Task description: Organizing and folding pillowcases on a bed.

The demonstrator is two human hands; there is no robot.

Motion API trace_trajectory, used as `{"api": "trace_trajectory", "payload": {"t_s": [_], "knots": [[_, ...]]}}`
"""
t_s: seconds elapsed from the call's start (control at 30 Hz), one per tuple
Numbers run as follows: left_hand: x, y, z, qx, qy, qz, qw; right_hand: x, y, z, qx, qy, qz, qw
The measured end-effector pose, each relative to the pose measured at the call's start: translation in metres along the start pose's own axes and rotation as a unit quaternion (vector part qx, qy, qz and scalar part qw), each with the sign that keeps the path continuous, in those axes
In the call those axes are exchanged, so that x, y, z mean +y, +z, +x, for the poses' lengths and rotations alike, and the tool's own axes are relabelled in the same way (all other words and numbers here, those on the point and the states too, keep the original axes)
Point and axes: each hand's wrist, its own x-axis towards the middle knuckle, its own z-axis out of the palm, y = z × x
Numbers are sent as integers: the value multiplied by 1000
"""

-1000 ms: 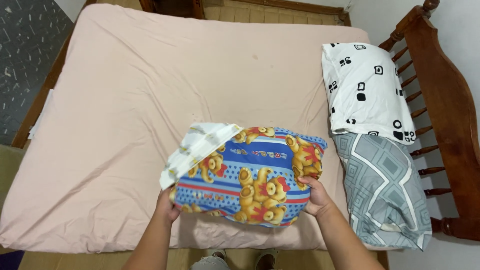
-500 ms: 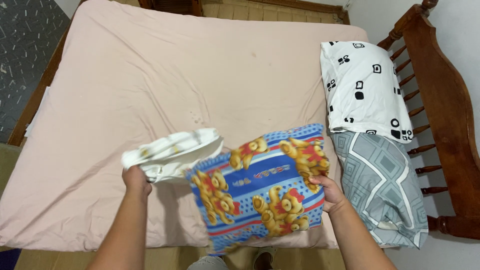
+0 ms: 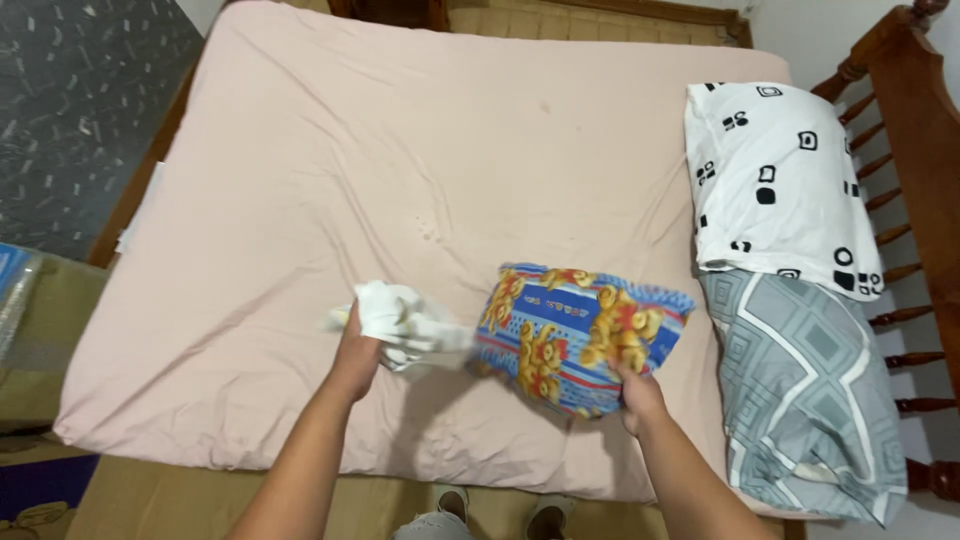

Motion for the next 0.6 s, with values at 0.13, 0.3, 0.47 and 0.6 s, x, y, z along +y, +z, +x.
{"api": "trace_trajectory", "payload": {"t_s": [0.13,0.3,0.47,0.6], "knots": [[1,1,-7,-17,20,23,999,96,-70,96,-19,1,-224,974],[30,35,-27,-43,-70,-113,990,27,33,-34,-125,4,-360,925],[24,57,-42,-90,-122,-244,958,8,106,-102,-194,37,-361,911],[16,51,-57,-131,-152,-340,919,48,123,-77,-271,-58,-356,893]]}}
